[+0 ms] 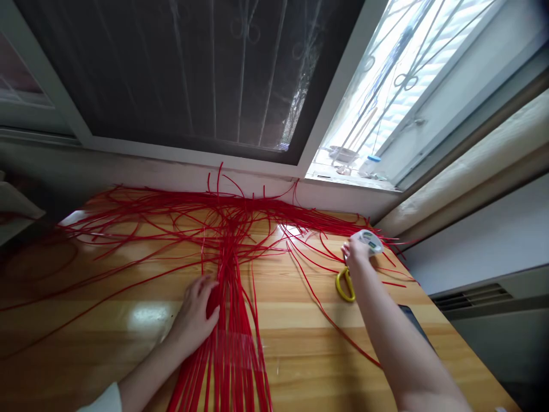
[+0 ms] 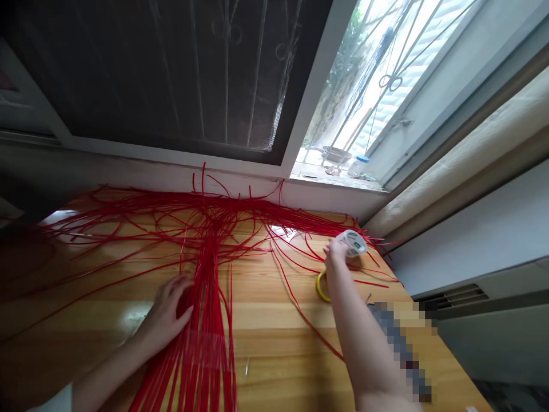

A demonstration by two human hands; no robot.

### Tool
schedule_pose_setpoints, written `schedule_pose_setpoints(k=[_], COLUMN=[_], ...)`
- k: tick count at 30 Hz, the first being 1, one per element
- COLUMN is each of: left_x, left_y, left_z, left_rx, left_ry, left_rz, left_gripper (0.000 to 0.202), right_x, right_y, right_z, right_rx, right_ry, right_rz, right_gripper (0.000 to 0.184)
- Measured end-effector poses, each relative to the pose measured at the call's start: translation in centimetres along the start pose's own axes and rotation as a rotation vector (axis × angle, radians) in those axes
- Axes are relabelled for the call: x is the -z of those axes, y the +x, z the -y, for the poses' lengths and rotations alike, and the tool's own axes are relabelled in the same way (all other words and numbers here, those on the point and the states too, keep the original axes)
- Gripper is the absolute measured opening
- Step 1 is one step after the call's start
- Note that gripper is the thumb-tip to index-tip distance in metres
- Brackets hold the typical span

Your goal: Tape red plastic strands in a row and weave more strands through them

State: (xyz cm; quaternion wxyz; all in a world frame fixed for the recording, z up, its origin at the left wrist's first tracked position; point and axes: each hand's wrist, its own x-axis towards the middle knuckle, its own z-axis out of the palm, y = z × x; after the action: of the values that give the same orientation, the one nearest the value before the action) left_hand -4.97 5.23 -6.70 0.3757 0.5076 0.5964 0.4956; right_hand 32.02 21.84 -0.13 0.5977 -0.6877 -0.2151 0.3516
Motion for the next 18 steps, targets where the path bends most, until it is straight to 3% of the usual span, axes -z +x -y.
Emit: schedule_pose_setpoints(k=[3, 6, 8, 10, 13, 15, 18], left_x=[-1.5, -2.0, -1.5, -0.4, 1.4, 2.1, 2.0], left_y=[2.6, 5.4, 6.5, 7.0, 7.0, 7.1, 7.7], left_z=[0.3, -0.3, -0.7, -0.9, -0.7, -0.7, -1.3], left_rx=[0.043, 0.133, 0.184, 0.329, 0.517, 0.526, 0.528], left_ry=[0.049, 0.055, 0.021, -0.117, -0.327, -0.377, -0.387], left_rz=[-0.190, -0.266, -0.294, -0.239, -0.069, 0.037, 0.298], left_gripper=[0.049, 0.052, 0.051, 0.045, 0.027, 0.018, 0.012], right_x=[-3.0, -6.1, -8.0, -9.6, -11.9, -13.2, -15.0], right_y=[-5.4, -11.3, -14.0, -15.3, -15.8, -16.0, -16.7], right_z=[-2.6, -5.8, -7.3, -8.0, -8.4, -8.6, -8.8], right_rx=[-0.147, -0.282, -0.359, -0.444, -0.541, -0.571, -0.559], right_ry=[-0.070, -0.123, -0.130, -0.141, -0.189, -0.244, -0.292], right_rz=[0.323, 0.623, 0.754, 0.866, 0.989, 1.055, 1.132], right_gripper=[0.013, 0.030, 0.024, 0.009, 0.011, 0.011, 0.008])
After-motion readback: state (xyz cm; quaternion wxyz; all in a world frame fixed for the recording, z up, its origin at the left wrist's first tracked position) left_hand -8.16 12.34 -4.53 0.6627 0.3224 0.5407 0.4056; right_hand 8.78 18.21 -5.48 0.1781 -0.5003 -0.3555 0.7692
